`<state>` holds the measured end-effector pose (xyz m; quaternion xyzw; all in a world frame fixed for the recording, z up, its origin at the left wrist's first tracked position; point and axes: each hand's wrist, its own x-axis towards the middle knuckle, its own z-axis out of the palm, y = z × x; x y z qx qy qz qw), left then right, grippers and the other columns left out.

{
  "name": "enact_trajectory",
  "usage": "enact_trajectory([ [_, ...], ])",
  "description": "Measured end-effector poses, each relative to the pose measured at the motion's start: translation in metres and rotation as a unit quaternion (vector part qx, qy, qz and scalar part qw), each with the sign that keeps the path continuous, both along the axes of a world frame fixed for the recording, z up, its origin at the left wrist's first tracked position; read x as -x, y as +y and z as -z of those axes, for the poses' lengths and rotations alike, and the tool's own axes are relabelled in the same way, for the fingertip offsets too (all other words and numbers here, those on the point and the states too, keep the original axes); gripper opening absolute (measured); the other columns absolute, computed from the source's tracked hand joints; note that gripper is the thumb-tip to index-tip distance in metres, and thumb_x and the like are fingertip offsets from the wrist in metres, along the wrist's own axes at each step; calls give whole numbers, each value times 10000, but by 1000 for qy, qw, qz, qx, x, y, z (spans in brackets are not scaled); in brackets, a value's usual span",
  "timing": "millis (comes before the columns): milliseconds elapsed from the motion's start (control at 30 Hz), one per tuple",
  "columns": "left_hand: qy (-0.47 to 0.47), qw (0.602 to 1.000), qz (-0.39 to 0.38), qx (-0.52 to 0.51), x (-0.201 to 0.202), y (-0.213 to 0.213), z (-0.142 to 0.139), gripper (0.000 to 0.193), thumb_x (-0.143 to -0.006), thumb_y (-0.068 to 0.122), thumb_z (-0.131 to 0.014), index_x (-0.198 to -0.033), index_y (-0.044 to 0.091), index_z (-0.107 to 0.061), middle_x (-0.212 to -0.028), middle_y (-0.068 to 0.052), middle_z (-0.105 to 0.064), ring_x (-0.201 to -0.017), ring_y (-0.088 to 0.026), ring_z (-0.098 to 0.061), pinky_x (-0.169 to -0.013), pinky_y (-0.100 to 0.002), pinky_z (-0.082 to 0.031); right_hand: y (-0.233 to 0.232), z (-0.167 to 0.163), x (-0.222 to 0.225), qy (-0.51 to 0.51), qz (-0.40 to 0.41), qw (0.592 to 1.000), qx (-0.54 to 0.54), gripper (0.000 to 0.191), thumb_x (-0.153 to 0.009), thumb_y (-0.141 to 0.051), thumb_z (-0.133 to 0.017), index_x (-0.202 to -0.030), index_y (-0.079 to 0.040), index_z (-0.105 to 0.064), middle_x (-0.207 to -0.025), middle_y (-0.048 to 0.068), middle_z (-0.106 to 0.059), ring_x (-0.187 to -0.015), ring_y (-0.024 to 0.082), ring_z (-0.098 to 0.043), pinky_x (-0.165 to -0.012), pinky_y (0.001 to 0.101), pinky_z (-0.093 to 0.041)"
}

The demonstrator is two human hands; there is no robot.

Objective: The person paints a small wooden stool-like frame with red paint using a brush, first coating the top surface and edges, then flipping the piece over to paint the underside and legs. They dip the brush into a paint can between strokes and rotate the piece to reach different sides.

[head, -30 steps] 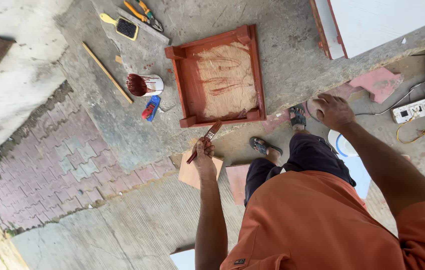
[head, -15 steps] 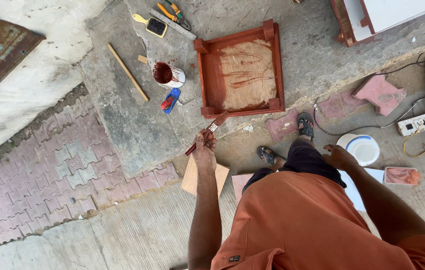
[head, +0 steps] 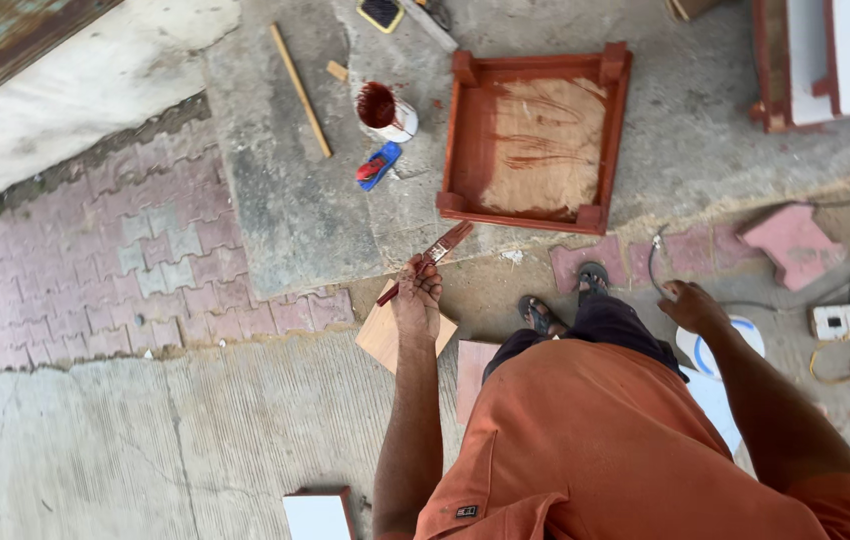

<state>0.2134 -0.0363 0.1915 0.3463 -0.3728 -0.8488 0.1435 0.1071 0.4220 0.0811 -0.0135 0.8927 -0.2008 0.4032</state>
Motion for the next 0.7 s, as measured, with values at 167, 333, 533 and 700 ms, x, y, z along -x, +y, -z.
enact_trajectory([
  [167, 46, 998, -17, 25, 19, 0, -33, 359, -1056, 316, -620, -1249, 15, -651, -931, -70, -719, -797, -156, -674, -688, -261, -551, 7, -4, 31, 59, -18, 998, -27, 673, -891, -442, -698, -1488, -163, -559, -1593, 166, -443, -1372, 395, -511, -1129, 515, -429],
  [333, 85, 992, -32, 83, 38, -8, -83, 328, -1061, 273, -634, -1219, -13, -666, -955, -102, -733, -816, -176, -690, -722, -289, -579, 13, 1, 78, 177, -93, 978, -55, 714, -868, -450, -713, -1503, -163, -553, -1596, 128, -437, -1448, 343, -444, -1195, 495, -369],
  [533, 102, 979, -36, 171, 57, -36, -183, 303, -1052, 235, -645, -1189, -33, -669, -1002, -127, -745, -884, -203, -723, -795, -337, -632, 1, 6, 127, 151, -102, 982, -43, 710, -872, -434, -712, -1504, -160, -541, -1645, 138, -378, -1442, 361, -438, -1177, 484, -381],
  [700, 81, 950, 19, 302, 70, -72, -274, 361, -1054, 291, -649, -1219, -28, -671, -1009, -143, -756, -870, -206, -732, -791, -331, -639, -22, 3, 132, 129, -128, 983, -37, 703, -896, -455, -691, -1517, -178, -515, -1651, 129, -352, -1445, 364, -425, -1185, 474, -371],
])
